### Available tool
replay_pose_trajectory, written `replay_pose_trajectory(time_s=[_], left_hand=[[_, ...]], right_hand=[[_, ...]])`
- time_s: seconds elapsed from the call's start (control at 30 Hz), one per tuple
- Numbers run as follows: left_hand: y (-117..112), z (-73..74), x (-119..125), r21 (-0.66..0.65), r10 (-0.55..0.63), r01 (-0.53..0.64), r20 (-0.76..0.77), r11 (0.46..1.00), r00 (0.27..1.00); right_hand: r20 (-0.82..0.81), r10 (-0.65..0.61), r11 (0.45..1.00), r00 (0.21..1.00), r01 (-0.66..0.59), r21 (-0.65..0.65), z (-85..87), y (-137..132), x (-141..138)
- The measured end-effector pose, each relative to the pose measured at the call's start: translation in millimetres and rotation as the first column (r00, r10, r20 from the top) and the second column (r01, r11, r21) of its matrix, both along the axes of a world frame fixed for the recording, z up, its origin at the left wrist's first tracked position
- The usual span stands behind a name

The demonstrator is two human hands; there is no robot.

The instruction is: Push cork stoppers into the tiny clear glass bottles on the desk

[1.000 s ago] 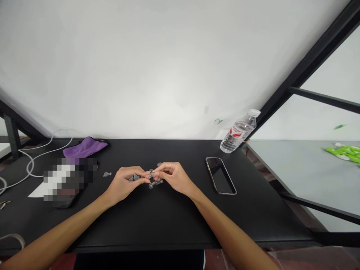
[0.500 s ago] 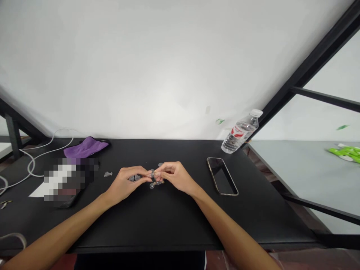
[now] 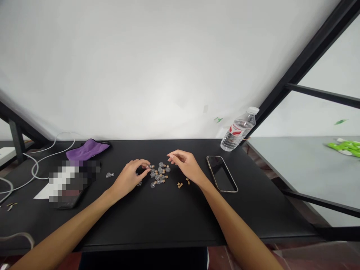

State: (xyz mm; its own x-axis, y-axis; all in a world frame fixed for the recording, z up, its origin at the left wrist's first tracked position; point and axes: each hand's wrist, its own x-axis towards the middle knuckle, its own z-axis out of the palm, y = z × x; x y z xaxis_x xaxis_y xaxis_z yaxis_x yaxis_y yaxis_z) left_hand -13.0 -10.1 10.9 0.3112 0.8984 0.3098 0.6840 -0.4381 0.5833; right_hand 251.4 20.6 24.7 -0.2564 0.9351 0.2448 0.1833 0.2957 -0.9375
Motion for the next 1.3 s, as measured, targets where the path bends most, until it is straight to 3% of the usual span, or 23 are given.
replay_pose_trajectory(time_s=[0.27, 0.47, 0.6, 0.73, 0.87, 1.07, 1.3], left_hand=[[24, 13.9, 12, -0.076, -0.036, 0.025, -0.139, 0.997, 0.990], [29, 11.6, 14, -0.167, -0.147, 0.128, -0.111, 0.978, 0.983], [28, 11.2, 6, -0.229, -0.190, 0.176, -0.038, 0.957, 0.981], [28, 18.7, -10, -0.242, -0.227, 0.231, 0.045, 0.942, 0.973], [24, 26.4, -35, -0.243, -0.223, 0.222, 0.026, 0.944, 0.975], [20, 26.4, -54, -0.268, -0.214, 0.224, 0.065, 0.937, 0.975], [10, 25.3, -43, -0.223, -0.272, 0.276, 0.045, 0.935, 0.961]], right_hand=[[0.217, -0.007, 1.000, 0.976, 0.003, 0.017, 1.9, 5, 19], [0.427, 0.267, 0.960, 0.864, -0.199, -0.198, 12.3, 5, 47], [0.493, 0.283, 0.954, 0.823, -0.190, -0.232, 15.8, 3, 50], [0.519, 0.319, 0.940, 0.793, -0.192, -0.283, 18.2, 2, 55], [0.530, 0.372, 0.912, 0.762, -0.191, -0.364, 20.7, 0, 66], [0.538, 0.457, 0.872, 0.709, -0.235, -0.430, 19.2, 0, 67], [0.435, 0.405, 0.902, 0.804, -0.273, -0.336, 23.5, -4, 49]])
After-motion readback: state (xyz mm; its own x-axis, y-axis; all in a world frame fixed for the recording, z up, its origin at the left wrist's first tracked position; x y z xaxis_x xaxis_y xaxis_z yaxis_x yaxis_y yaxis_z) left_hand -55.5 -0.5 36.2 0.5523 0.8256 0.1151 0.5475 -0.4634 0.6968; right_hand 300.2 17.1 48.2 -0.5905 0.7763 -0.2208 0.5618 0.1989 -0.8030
